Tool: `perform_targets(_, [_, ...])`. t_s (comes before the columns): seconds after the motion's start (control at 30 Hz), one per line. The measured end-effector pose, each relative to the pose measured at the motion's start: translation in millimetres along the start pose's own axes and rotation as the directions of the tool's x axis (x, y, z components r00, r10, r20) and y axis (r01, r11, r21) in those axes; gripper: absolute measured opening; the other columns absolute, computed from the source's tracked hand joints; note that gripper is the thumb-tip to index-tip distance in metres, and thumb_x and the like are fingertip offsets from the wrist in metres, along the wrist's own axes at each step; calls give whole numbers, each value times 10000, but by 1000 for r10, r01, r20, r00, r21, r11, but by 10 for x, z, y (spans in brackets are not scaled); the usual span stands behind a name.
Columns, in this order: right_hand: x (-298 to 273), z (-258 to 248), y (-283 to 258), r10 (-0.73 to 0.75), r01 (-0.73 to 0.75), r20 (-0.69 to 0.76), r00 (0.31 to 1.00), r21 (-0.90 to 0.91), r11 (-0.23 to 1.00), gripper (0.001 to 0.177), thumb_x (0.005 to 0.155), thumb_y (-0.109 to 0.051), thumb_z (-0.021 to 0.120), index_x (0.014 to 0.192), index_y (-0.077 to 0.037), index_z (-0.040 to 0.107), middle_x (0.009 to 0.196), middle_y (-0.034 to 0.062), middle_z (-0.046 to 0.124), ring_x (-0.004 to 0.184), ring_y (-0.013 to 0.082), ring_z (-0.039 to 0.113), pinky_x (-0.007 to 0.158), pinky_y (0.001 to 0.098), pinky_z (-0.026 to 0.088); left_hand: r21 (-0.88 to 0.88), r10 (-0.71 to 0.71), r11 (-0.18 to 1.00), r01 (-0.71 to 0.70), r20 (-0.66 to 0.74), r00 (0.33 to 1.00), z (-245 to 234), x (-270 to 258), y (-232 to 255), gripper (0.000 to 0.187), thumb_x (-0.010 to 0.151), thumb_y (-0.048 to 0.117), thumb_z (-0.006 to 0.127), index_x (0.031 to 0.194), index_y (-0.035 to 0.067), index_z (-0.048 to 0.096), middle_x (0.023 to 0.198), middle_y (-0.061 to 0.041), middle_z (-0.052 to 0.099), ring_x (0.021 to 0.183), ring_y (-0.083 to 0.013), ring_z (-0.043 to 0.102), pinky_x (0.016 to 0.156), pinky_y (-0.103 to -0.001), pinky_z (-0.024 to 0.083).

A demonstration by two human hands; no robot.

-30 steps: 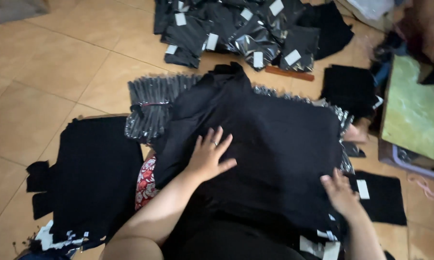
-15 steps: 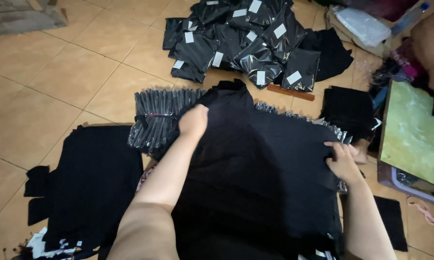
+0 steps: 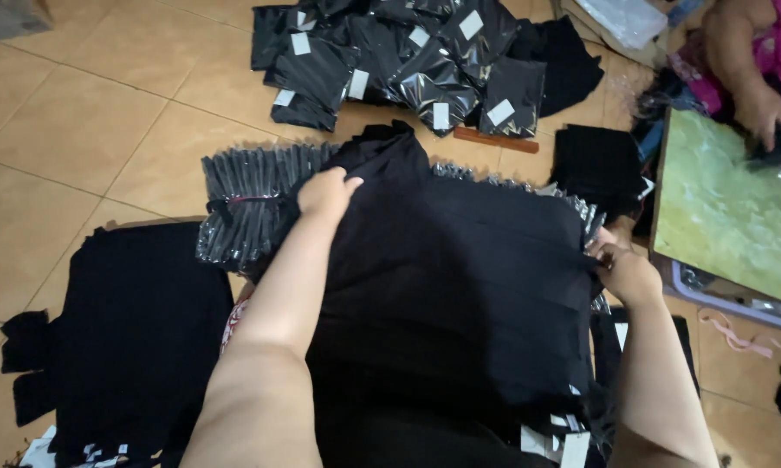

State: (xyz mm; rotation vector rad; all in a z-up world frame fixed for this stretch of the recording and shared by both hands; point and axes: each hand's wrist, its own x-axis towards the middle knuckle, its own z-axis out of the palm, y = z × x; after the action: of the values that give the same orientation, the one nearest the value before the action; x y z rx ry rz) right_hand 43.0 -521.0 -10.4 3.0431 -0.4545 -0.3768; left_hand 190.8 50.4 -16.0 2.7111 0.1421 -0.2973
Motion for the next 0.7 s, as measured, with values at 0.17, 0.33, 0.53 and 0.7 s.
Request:
perform_targets(0.17, [-434, -81, 37, -7, 16, -124, 992, 71, 997, 236, 896, -247, 622, 1117, -170, 648, 1097, 154, 742, 1012, 433, 694, 757, 561, 557, -261, 231, 927, -269, -167, 958, -202, -157, -177, 393, 1009, 455, 561, 910, 100, 696, 948, -145, 724, 894, -377, 661, 720, -484, 462])
perform_targets(0.33, [-1071, 282, 308, -185, 174, -390, 902, -65, 983, 126, 887, -183, 634, 951, -84, 591, 894, 146, 669, 948, 376, 635, 666, 512, 509, -548, 324, 695, -466, -340, 883, -244, -803, -581, 289, 1003, 333, 615, 1010, 77, 747, 973, -33, 743, 915, -176, 662, 827, -305, 454])
perform_targets(0.53, [-1608, 993, 504, -384, 362, -298, 874, -129, 923, 305, 583, -60, 729, 842, -179, 621, 871, 35, 663, 873, 321, 643, 698, 476, 483, -199, 652, 723, -662, -122, 749, 319, -1314, -1460, 379, 876, 342, 746, 658, 155, 498, 727, 58, 683, 760, -125, 674, 1207, -442, 276])
perform_targets(0.7, [-1638, 895, 401, -285, 269, -104, 953, -146, 952, 240, 709, -89, 649, 885, -245, 598, 925, -52, 646, 934, 241, 659, 732, 430, 479, -185, 552, 822, -538, 28, 833, 153, -1522, -1427, 289, 900, 395, 681, 715, 174, 703, 1208, 15, 760, 1273, -97, 618, 1220, -623, -118])
